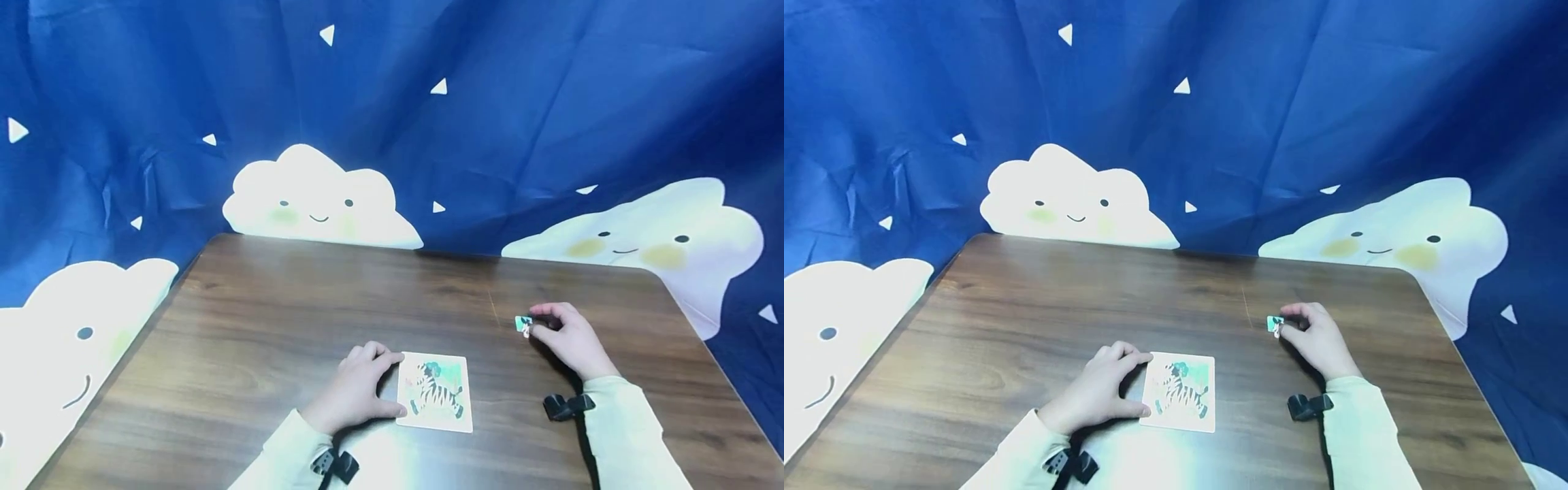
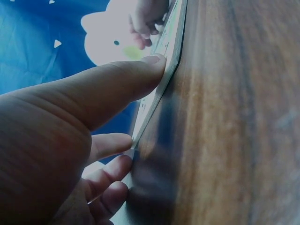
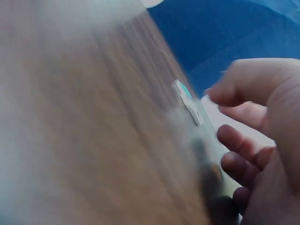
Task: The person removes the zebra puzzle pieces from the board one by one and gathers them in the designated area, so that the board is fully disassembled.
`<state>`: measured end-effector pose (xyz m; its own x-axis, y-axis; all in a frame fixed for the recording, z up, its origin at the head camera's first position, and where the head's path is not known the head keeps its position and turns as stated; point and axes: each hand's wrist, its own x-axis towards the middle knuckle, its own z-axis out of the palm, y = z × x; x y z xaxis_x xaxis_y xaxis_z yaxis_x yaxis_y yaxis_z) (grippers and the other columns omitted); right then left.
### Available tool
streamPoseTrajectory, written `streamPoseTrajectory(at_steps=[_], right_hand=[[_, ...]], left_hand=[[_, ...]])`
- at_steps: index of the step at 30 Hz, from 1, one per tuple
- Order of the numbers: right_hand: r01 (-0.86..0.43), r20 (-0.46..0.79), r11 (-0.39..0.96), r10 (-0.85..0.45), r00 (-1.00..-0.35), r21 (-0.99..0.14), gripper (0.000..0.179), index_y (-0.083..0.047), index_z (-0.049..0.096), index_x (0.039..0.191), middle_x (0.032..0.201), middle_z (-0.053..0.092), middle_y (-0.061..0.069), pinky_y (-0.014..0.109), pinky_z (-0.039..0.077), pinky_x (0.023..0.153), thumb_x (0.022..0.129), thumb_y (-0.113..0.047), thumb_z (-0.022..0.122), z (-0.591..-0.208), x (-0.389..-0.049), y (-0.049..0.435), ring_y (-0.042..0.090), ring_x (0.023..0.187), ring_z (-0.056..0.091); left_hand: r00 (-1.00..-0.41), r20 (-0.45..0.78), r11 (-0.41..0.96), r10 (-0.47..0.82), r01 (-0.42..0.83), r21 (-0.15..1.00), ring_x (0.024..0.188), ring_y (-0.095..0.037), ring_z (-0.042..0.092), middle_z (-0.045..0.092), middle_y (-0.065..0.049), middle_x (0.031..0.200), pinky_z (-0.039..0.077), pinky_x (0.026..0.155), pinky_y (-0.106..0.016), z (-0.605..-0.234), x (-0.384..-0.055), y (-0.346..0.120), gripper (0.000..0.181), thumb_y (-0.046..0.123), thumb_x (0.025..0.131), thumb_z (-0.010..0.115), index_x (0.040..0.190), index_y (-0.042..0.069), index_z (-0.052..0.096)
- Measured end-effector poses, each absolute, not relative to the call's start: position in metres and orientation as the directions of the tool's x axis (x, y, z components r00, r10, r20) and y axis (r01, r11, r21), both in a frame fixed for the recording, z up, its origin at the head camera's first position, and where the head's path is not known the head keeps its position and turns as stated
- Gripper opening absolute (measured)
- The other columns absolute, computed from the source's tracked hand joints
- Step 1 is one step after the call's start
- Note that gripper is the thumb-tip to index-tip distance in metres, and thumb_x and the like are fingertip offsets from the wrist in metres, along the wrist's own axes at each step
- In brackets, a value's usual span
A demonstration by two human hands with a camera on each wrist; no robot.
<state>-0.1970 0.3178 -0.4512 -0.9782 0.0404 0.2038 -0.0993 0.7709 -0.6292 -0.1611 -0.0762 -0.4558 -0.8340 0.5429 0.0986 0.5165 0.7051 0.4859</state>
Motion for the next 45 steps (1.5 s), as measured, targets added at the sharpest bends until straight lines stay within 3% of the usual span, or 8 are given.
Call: streamPoseTrajectory(at_steps=[4,9,17,27,36,45], right_hand=[[-0.097,0.259,0.727,0.114,-0.959,-0.679,0.031,-0.001,0.067,0.117,0.112,0.060,0.017,0.028,0.040,0.079,0.090,-0.016,0.071,-0.443,-0.188,0.304,0.023,0.094,0.052],[-0.186,0.339,0.683,0.095,-0.936,-0.706,0.025,0.000,0.067,0.112,0.098,0.062,0.010,0.017,0.040,0.071,0.091,-0.012,0.069,-0.432,-0.183,0.275,0.014,0.083,0.051],[-0.336,0.324,0.678,-0.151,-0.934,-0.654,0.024,-0.008,0.071,0.109,0.087,0.059,-0.002,0.024,0.041,0.068,0.086,-0.011,0.075,-0.428,-0.169,0.223,0.014,0.076,0.052],[-0.415,0.172,0.675,-0.398,-0.901,-0.610,0.024,-0.015,0.073,0.109,0.095,0.059,-0.003,0.032,0.044,0.076,0.086,-0.016,0.077,-0.421,-0.164,0.175,0.015,0.087,0.053],[-0.454,0.101,0.690,-0.487,-0.867,-0.564,0.032,-0.018,0.072,0.115,0.095,0.055,-0.006,0.032,0.041,0.077,0.084,-0.021,0.076,-0.426,-0.161,0.168,0.014,0.085,0.049],[-0.450,0.083,0.721,-0.483,-0.872,-0.527,0.028,-0.018,0.072,0.112,0.090,0.052,-0.006,0.036,0.035,0.080,0.084,-0.017,0.074,-0.426,-0.160,0.160,0.012,0.082,0.046]], left_hand=[[-0.831,0.083,0.711,0.551,0.519,0.475,0.110,-0.024,0.046,0.053,-0.002,0.127,0.039,0.092,-0.047,-0.449,-0.164,-0.075,0.082,0.047,0.071,0.085,0.141,0.015,0.058],[-0.831,0.073,0.713,0.552,0.515,0.476,0.110,-0.026,0.047,0.053,-0.003,0.128,0.039,0.092,-0.047,-0.440,-0.163,-0.075,0.082,0.046,0.072,0.085,0.142,0.015,0.057],[-0.835,0.057,0.707,0.547,0.497,0.503,0.111,-0.025,0.046,0.053,-0.004,0.129,0.039,0.094,-0.046,-0.435,-0.158,-0.073,0.082,0.045,0.072,0.086,0.142,0.015,0.057],[-0.834,0.060,0.699,0.548,0.496,0.515,0.110,-0.025,0.046,0.053,-0.004,0.128,0.039,0.093,-0.046,-0.432,-0.157,-0.073,0.081,0.043,0.072,0.086,0.142,0.013,0.058],[-0.833,0.047,0.707,0.552,0.497,0.504,0.112,-0.025,0.046,0.053,-0.003,0.128,0.039,0.095,-0.047,-0.432,-0.158,-0.072,0.081,0.045,0.073,0.086,0.142,0.015,0.057],[-0.836,0.046,0.713,0.546,0.493,0.499,0.112,-0.026,0.046,0.053,-0.004,0.129,0.039,0.095,-0.048,-0.432,-0.158,-0.073,0.082,0.047,0.073,0.086,0.142,0.015,0.057]])
